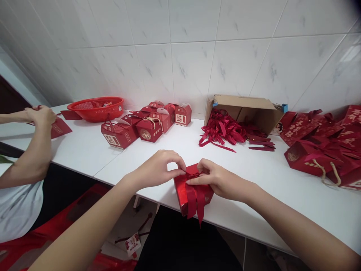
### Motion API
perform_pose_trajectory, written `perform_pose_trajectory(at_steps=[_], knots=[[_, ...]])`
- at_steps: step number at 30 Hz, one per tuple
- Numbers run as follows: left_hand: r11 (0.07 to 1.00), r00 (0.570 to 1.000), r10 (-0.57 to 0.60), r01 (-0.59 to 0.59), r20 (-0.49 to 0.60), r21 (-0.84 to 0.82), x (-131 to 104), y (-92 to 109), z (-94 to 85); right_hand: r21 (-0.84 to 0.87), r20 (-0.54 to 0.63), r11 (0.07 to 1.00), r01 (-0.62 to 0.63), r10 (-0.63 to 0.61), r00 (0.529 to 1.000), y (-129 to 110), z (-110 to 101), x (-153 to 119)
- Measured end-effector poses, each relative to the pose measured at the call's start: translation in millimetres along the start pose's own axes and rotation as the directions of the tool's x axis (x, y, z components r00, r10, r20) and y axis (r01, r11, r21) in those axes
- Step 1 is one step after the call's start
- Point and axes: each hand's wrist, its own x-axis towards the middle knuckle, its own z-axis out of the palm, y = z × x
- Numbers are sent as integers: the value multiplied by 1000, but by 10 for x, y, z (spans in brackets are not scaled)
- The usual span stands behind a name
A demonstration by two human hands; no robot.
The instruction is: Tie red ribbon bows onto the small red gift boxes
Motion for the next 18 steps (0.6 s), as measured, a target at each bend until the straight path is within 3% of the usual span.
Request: perform_pose_trajectory(at_steps=[3, 9, 18], knots=[[991, 996, -13, 25, 86, -132, 6, 11, -7, 16, -18, 999, 52, -51, 999, 21, -10, -1], [995, 975, -3, 26, 224, -99, 15, -33, 15, 37, -63, 993, 110, -107, 992, 63, 10, -1], [932, 948, 148, -39, 281, -359, 64, -93, 64, 125, -100, 979, 161, -148, 984, 87, 25, 20]])
